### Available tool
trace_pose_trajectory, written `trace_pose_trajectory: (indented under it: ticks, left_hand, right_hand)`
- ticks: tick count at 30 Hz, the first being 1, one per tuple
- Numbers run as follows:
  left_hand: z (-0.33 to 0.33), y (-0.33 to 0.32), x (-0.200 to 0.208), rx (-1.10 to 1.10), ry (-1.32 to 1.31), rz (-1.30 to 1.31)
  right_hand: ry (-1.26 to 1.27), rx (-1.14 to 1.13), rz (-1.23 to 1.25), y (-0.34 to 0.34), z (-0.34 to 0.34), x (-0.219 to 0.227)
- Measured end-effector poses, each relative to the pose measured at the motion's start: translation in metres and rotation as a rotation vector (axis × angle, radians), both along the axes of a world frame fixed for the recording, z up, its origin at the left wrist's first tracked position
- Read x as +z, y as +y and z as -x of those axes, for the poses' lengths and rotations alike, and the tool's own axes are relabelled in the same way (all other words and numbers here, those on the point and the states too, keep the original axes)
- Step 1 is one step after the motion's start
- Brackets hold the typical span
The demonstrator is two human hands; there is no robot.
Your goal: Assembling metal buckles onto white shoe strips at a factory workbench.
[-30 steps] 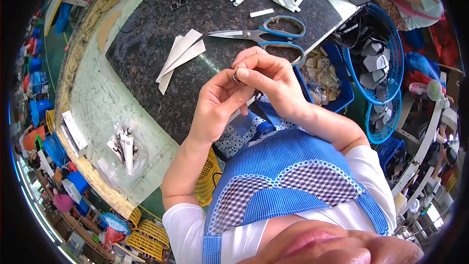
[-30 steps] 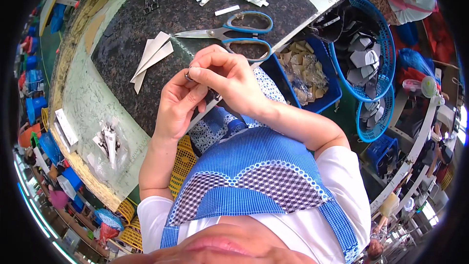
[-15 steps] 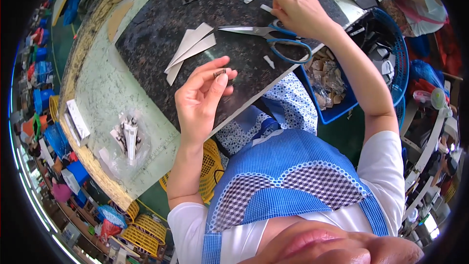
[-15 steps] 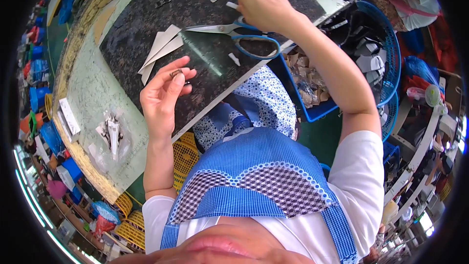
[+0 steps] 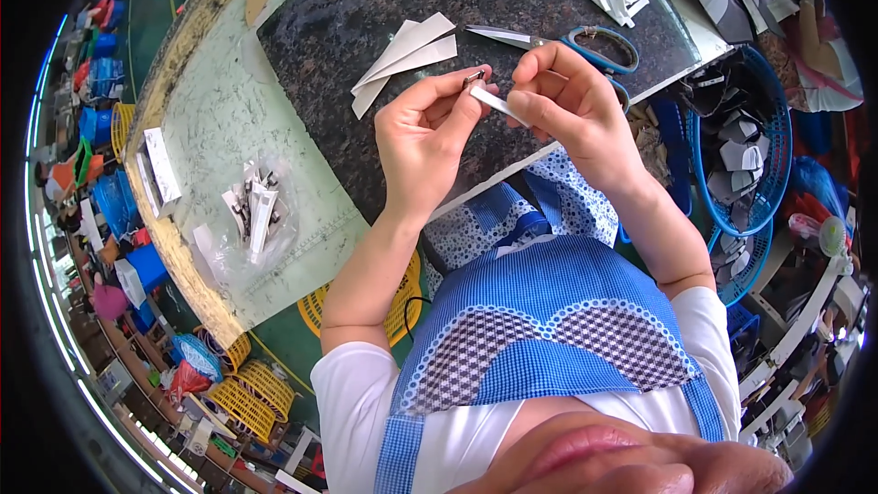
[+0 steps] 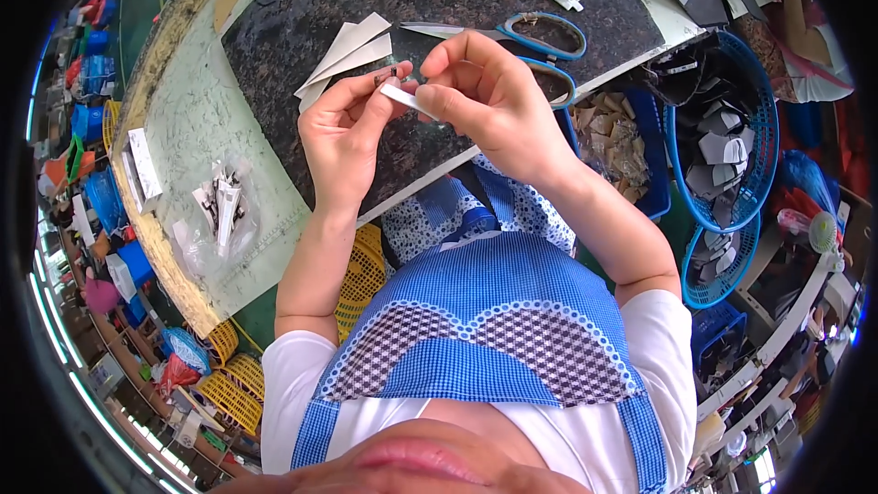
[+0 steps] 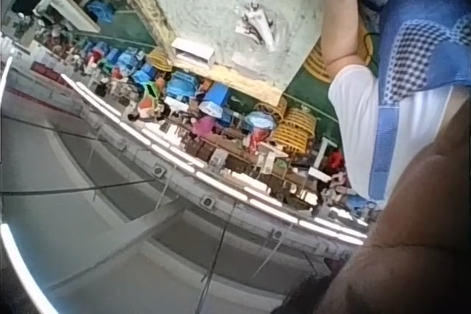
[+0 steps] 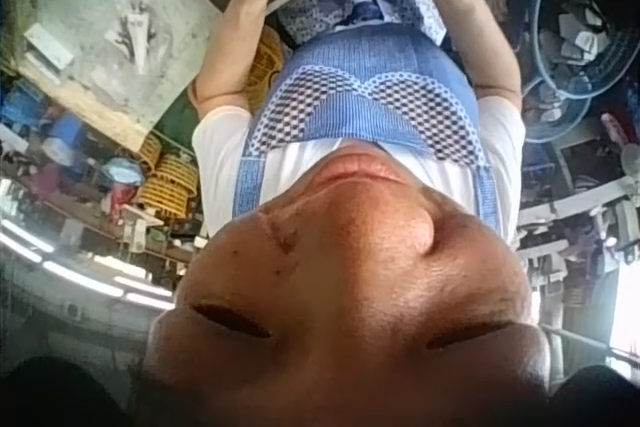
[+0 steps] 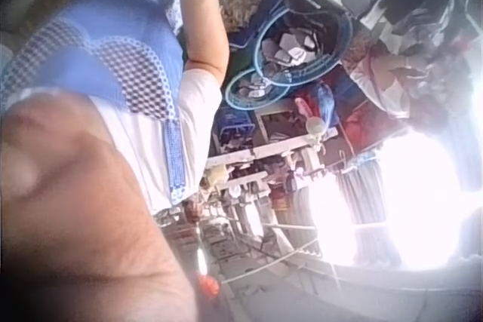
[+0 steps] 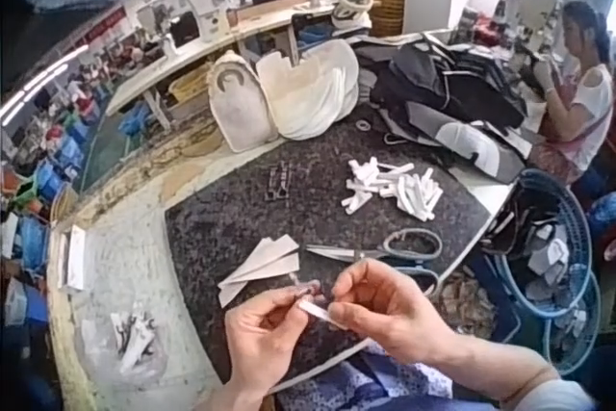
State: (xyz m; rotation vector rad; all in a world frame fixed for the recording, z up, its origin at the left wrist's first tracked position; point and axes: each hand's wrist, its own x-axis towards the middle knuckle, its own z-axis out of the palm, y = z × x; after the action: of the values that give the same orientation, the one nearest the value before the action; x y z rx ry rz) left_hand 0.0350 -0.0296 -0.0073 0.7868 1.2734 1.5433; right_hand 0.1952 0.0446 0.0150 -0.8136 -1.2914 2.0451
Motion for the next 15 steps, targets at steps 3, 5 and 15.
trace_pose_trajectory:
  ticks: [3, 5, 15]
  left_hand:
    - [-0.002, -0.001, -0.004, 0.008, 0.178, -0.032]
    - [-0.005, -0.001, -0.006, 0.067, 0.336, -0.115]
    - [-0.006, -0.002, -0.007, 0.091, 0.372, -0.135]
  right_hand:
    - [-0.032, -0.026, 0.021, -0.001, 0.002, -0.002]
    - [-0.029, -0.054, 0.003, -0.002, 0.004, -0.006]
    - [0.061, -0.127, -0.026, -0.007, 0.015, -0.012]
